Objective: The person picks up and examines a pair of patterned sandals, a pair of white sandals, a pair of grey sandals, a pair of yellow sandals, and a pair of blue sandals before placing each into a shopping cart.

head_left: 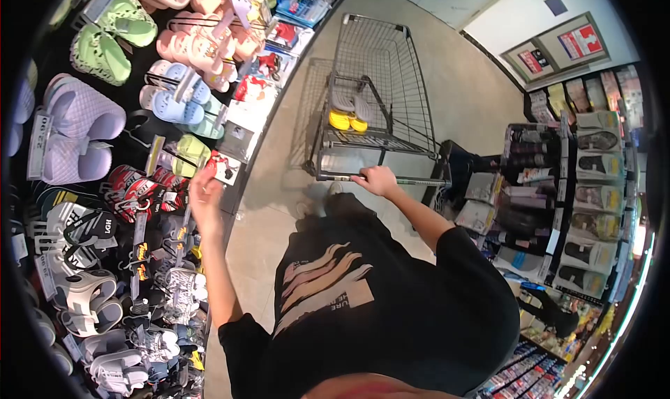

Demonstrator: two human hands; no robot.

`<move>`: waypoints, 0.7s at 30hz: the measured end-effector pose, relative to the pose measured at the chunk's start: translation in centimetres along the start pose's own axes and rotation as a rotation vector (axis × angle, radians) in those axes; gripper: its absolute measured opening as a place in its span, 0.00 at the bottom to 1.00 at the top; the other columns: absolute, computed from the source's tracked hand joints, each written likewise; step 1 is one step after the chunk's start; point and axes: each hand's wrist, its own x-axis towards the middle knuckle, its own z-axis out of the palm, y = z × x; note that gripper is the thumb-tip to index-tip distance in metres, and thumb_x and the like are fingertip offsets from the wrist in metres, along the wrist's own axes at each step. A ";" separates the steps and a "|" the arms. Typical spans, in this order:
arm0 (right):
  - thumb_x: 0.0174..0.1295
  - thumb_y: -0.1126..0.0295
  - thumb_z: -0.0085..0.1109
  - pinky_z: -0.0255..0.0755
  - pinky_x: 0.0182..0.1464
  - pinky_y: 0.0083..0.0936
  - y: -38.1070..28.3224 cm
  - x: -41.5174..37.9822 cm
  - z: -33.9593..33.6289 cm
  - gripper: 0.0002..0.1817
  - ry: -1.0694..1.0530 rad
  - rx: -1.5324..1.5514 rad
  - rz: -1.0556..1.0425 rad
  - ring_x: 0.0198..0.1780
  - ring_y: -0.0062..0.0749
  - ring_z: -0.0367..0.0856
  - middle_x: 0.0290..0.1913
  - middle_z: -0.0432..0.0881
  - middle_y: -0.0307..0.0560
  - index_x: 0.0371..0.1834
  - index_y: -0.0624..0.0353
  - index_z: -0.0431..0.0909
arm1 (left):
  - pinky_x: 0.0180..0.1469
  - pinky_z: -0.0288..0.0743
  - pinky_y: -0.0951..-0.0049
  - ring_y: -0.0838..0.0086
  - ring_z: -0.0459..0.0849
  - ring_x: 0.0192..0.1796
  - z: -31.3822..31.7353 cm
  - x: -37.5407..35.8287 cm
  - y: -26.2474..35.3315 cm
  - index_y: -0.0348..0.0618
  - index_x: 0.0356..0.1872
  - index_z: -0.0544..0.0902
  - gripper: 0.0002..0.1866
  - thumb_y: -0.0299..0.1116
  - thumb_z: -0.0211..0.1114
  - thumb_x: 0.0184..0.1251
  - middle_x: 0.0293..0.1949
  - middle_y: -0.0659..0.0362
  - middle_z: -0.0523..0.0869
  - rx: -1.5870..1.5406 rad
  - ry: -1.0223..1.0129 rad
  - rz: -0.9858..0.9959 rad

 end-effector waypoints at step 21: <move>0.68 0.56 0.60 0.75 0.53 0.48 11.5 13.4 4.6 0.20 0.159 0.428 -0.035 0.50 0.60 0.82 0.45 0.83 0.66 0.46 0.66 0.81 | 0.58 0.76 0.53 0.49 0.79 0.65 16.4 -12.9 -11.7 0.52 0.75 0.69 0.37 0.23 0.65 0.62 0.82 0.48 0.54 0.916 -0.771 0.192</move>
